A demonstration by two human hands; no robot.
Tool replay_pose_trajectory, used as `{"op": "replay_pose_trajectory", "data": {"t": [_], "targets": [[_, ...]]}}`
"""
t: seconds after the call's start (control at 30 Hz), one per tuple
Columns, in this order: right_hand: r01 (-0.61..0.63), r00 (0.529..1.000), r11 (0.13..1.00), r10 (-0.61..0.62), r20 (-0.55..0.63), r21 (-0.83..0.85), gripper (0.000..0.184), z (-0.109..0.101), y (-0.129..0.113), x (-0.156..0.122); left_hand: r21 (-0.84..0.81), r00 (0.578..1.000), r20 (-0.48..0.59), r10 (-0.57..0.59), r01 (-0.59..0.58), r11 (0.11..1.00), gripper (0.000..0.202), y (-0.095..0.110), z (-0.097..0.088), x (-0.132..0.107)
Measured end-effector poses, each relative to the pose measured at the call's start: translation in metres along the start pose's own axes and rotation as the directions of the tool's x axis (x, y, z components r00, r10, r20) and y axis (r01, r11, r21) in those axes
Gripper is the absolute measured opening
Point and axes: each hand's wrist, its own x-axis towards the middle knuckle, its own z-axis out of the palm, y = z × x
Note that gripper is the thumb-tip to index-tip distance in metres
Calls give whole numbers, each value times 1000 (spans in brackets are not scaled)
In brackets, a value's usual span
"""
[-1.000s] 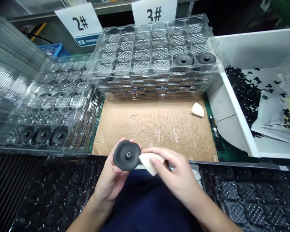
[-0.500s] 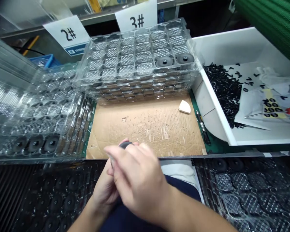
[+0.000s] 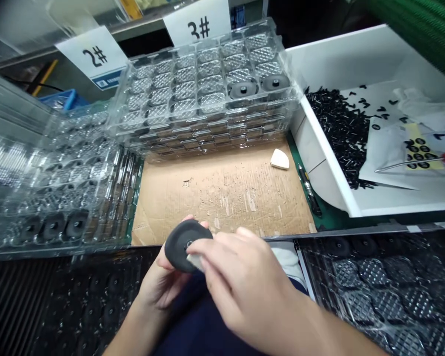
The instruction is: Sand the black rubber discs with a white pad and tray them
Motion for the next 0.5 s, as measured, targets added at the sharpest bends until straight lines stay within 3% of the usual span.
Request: {"op": "replay_pose_trajectory", "data": {"t": [0.07,0.13,0.33,0.4,0.5], "targets": [[-30,998,993,23,-66,-115,25,-6,-4,-3,-13,1000,16,-8,8,1000,65,0,0,1],[9,991,979,-36,-131,-202,29,-7,-9,-1,-27,1000,15,15,-15,1000,65,2,3,3],[-28,979,962,-28,-202,-272,35,8,-13,17,-12,996,-28,89,-90,996,55,12,4,1],[101,958,948,-174,-226,-303,35,12,-8,23,-61,995,-36,97,-99,993,50,14,-2,-3],[344,915,913,-378,-139,-218,37,14,2,32,-100,990,-57,127,-132,986,42,14,-11,-6]]}}
